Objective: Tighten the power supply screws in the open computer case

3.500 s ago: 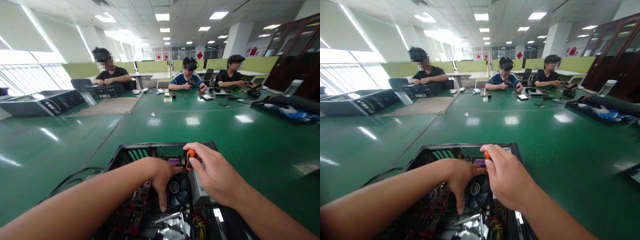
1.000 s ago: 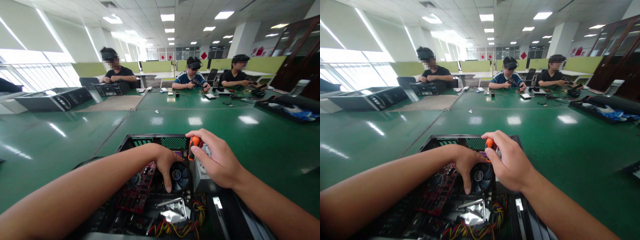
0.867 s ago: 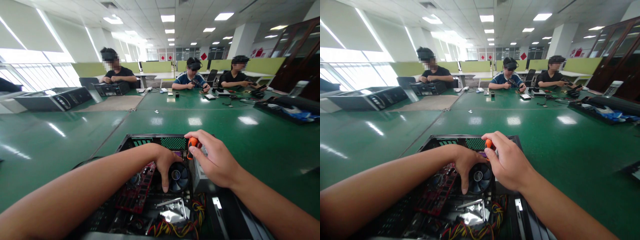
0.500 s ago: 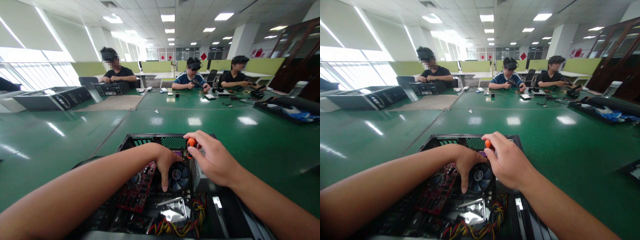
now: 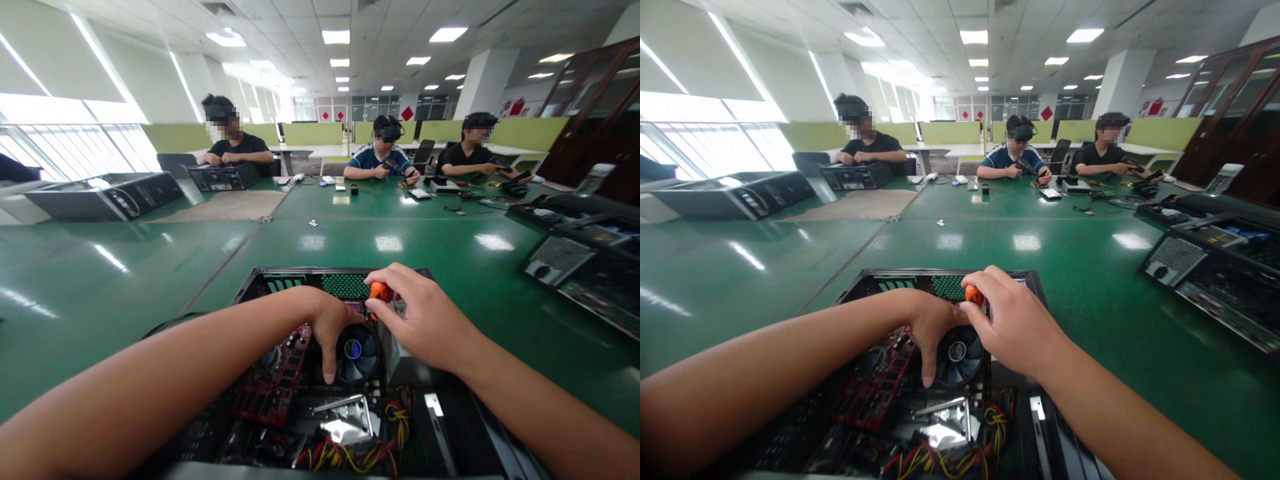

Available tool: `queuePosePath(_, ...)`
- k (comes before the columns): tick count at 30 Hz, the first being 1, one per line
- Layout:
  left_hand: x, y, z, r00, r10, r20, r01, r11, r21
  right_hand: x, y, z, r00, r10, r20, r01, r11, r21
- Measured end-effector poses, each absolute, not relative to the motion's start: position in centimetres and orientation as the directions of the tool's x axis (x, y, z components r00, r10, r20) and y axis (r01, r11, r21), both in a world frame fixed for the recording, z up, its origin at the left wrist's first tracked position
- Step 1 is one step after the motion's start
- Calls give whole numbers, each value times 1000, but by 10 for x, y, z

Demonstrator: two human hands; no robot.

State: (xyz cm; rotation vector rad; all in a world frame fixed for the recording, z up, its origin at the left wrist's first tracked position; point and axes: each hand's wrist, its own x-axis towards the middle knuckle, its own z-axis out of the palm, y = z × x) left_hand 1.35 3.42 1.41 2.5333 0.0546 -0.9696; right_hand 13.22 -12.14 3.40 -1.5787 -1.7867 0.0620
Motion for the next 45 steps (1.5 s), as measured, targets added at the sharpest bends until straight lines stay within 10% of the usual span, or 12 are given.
queuePosePath(45,10,37,11,767,-119,-631,225,-871,437,134,-140,39,-101,836,540,653,465,-598)
